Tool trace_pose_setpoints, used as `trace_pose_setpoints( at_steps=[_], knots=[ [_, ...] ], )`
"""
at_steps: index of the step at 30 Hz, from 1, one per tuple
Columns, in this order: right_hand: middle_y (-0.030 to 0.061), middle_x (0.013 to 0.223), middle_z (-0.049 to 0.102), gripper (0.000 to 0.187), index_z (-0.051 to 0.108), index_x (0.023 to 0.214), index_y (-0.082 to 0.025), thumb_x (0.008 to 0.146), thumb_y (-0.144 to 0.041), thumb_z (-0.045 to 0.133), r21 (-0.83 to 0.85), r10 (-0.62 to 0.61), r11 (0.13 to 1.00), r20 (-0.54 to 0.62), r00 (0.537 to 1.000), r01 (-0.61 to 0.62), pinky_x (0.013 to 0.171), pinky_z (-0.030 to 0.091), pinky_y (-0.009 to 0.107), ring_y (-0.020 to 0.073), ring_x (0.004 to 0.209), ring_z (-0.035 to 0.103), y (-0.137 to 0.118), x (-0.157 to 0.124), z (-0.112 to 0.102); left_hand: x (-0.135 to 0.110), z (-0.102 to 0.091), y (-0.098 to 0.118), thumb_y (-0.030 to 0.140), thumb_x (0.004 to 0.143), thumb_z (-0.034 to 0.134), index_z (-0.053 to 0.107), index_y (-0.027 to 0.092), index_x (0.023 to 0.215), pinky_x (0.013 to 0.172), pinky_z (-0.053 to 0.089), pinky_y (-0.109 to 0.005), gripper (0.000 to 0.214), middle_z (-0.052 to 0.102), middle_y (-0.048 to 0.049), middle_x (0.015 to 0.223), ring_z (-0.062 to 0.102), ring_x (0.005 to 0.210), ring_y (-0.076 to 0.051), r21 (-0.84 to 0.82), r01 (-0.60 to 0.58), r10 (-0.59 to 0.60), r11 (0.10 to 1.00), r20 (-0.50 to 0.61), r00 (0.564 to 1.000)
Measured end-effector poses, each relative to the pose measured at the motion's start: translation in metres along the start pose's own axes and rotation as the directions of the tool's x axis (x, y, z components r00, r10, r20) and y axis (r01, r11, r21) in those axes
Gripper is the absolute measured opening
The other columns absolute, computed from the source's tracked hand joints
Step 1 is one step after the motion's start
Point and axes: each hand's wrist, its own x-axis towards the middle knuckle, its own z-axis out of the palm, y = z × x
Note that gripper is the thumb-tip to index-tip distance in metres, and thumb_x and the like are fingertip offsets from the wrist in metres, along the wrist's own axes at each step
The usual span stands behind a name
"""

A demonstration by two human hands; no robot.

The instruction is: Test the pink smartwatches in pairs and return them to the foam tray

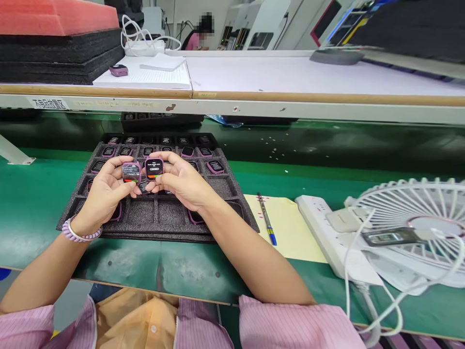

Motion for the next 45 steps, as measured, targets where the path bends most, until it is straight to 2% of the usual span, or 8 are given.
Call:
trace_pose_setpoints(
  at_steps=[7, 13, 17, 21, 25, 29, 38, 45],
  knots=[
    [-0.0018, 0.093, 0.074, 0.055, 0.053, 0.123, -0.019, 0.074, -0.014, 0.079, -0.028, -0.007, 1.000, 0.004, 1.000, 0.007, 0.069, 0.060, 0.021, 0.0126, 0.075, 0.075, -0.0002, 0.0001, -0.0004, -0.0016, 0.0001, 0.0011, 0.020, 0.075, 0.081, 0.056, 0.016, 0.124, 0.060, 0.063, -0.017, 0.054, 0.071, -0.0030, 0.102, 0.072, 0.065, -0.010, -0.004, 0.000, 0.000, 1.000, 0.006, 1.000],
    [-0.0022, 0.092, 0.072, 0.053, 0.055, 0.120, -0.019, 0.072, -0.015, 0.077, -0.045, -0.009, 0.999, -0.003, 1.000, 0.009, 0.068, 0.058, 0.021, 0.0124, 0.073, 0.073, 0.0005, 0.0003, -0.0011, -0.0035, 0.0009, 0.0040, 0.024, 0.078, 0.075, 0.059, 0.016, 0.128, 0.066, 0.068, -0.022, 0.053, 0.073, -0.0019, 0.100, 0.077, 0.068, -0.015, -0.091, 0.089, -0.088, 0.992, 0.016, 0.996],
    [-0.0020, 0.089, 0.071, 0.050, 0.056, 0.117, -0.019, 0.074, -0.021, 0.081, -0.048, 0.003, 0.999, -0.031, 1.000, -0.005, 0.066, 0.057, 0.022, 0.0131, 0.069, 0.072, 0.0028, 0.0022, -0.0019, -0.0033, 0.0004, 0.0039, 0.027, 0.081, 0.073, 0.061, 0.016, 0.127, 0.063, 0.067, -0.022, 0.048, 0.072, 0.0001, 0.093, 0.076, 0.064, -0.015, -0.098, 0.106, -0.106, 0.990, 0.001, 0.994],
    [0.0000, 0.090, 0.071, 0.047, 0.057, 0.115, -0.019, 0.081, -0.033, 0.086, -0.075, 0.020, 0.997, -0.067, 0.998, -0.025, 0.058, 0.053, 0.021, 0.0130, 0.063, 0.070, 0.0046, 0.0040, -0.0044, -0.0024, -0.0005, 0.0014, 0.032, 0.085, 0.077, 0.062, 0.014, 0.119, 0.051, 0.060, -0.016, 0.041, 0.072, -0.0009, 0.089, 0.070, 0.055, -0.011, -0.016, 0.045, -0.045, 0.999, -0.015, 0.999],
    [0.0012, 0.103, 0.073, 0.055, 0.056, 0.118, -0.020, 0.072, -0.018, 0.085, -0.057, -0.004, 0.998, -0.070, 0.998, 0.000, 0.063, 0.055, 0.020, 0.0119, 0.070, 0.072, 0.0057, 0.0040, -0.0050, -0.0013, -0.0002, -0.0019, 0.019, 0.079, 0.079, 0.061, 0.015, 0.124, 0.059, 0.063, -0.016, 0.049, 0.072, -0.0012, 0.099, 0.072, 0.062, -0.009, -0.007, 0.005, -0.005, 1.000, -0.014, 1.000],
    [-0.0032, 0.093, 0.071, 0.059, 0.055, 0.119, -0.019, 0.065, -0.008, 0.076, -0.006, 0.013, 1.000, -0.064, 0.998, -0.013, 0.066, 0.057, 0.018, 0.0105, 0.071, 0.072, 0.0056, 0.0036, -0.0020, -0.0018, 0.0010, -0.0030, 0.010, 0.071, 0.073, 0.059, 0.017, 0.128, 0.072, 0.067, -0.019, 0.060, 0.072, -0.0029, 0.113, 0.077, 0.072, -0.011, -0.054, 0.045, -0.045, 0.998, 0.003, 0.999],
    [-0.0034, 0.090, 0.073, 0.059, 0.054, 0.119, -0.019, 0.065, -0.008, 0.073, 0.009, 0.030, 1.000, -0.047, 0.998, -0.030, 0.066, 0.058, 0.018, 0.0100, 0.069, 0.071, 0.0064, 0.0045, -0.0018, -0.0028, 0.0019, 0.0002, 0.016, 0.070, 0.071, 0.058, 0.016, 0.130, 0.073, 0.069, -0.022, 0.062, 0.074, -0.0037, 0.110, 0.077, 0.071, -0.013, -0.079, 0.131, -0.133, 0.988, -0.024, 0.991],
    [-0.0021, 0.092, 0.073, 0.057, 0.056, 0.118, -0.020, 0.066, -0.010, 0.076, -0.009, 0.031, 0.999, -0.055, 0.998, -0.032, 0.067, 0.059, 0.020, 0.0111, 0.070, 0.072, 0.0049, 0.0030, 0.0001, -0.0016, 0.0013, 0.0036, 0.022, 0.077, 0.070, 0.059, 0.016, 0.130, 0.070, 0.069, -0.025, 0.054, 0.074, -0.0026, 0.100, 0.076, 0.072, -0.015, -0.142, 0.179, -0.184, 0.973, -0.021, 0.983]
  ],
)
